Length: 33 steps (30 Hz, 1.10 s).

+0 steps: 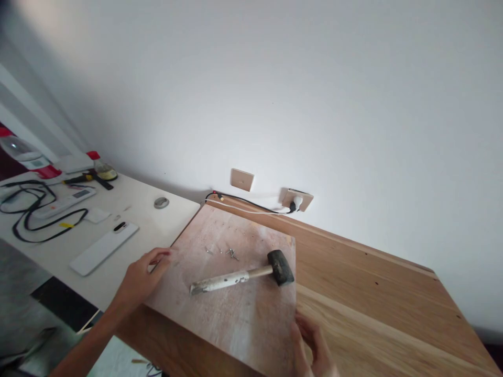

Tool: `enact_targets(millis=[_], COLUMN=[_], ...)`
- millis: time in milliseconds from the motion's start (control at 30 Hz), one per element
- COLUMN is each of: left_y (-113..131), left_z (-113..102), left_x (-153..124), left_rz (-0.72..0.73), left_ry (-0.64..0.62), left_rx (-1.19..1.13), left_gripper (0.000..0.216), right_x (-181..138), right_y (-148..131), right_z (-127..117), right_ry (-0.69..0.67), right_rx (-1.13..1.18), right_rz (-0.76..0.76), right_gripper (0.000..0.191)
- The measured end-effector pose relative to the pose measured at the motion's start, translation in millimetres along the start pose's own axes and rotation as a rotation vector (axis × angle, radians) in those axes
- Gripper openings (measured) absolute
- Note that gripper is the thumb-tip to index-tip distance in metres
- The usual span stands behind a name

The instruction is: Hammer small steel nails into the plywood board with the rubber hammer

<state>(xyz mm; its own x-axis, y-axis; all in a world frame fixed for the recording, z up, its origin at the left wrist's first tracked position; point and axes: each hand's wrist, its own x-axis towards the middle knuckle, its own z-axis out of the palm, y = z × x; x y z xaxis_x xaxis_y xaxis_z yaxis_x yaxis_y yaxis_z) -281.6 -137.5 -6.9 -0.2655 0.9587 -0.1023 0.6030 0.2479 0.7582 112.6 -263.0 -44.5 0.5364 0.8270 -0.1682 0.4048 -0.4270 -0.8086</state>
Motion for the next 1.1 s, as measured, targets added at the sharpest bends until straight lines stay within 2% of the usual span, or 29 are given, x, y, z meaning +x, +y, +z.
enact_targets(millis=[100, 200, 367, 467, 667, 767, 900, 967, 1100], left_y=[-12, -25, -40, -43, -38, -31, -17, -8, 9], left_z=[-18, -31, -40, -39, -35, -32, -25, -18, 6], left_x=[16, 30, 42, 43, 40, 34, 24, 20, 10], left_rz=[-0.027, -0.057, -0.083, -0.053, -0.056, -0.095, -0.105, -0.089, -0.01], left_ry=[0.087, 0.12, 0.096, 0.132, 0.119, 0.103, 0.071, 0.076, 0.042], left_rx=[0.086, 0.118, 0.151, 0.2, 0.223, 0.278, 0.371, 0.382, 0.322], left_gripper=[0.045, 0.049, 0.048, 0.049, 0.05, 0.05, 0.054, 0.053, 0.05], right_x=[6, 4, 4, 7, 1, 3, 14, 19, 27], right_y=[4, 6, 3, -1, -28, -34, -22, -13, 4], right_z=[24, 47, 58, 57, 65, 61, 42, 29, -1], right_ry=[-0.124, -0.195, -0.277, -0.271, -0.125, -0.16, -0.226, -0.209, -0.086], right_rx=[0.058, 0.126, 0.13, 0.108, 0.023, 0.066, 0.111, 0.104, 0.059], right_rz=[-0.055, -0.107, -0.177, -0.199, -0.254, -0.238, -0.144, -0.091, 0.002], right_gripper=[0.065, 0.061, 0.055, 0.054, 0.047, 0.049, 0.058, 0.06, 0.067])
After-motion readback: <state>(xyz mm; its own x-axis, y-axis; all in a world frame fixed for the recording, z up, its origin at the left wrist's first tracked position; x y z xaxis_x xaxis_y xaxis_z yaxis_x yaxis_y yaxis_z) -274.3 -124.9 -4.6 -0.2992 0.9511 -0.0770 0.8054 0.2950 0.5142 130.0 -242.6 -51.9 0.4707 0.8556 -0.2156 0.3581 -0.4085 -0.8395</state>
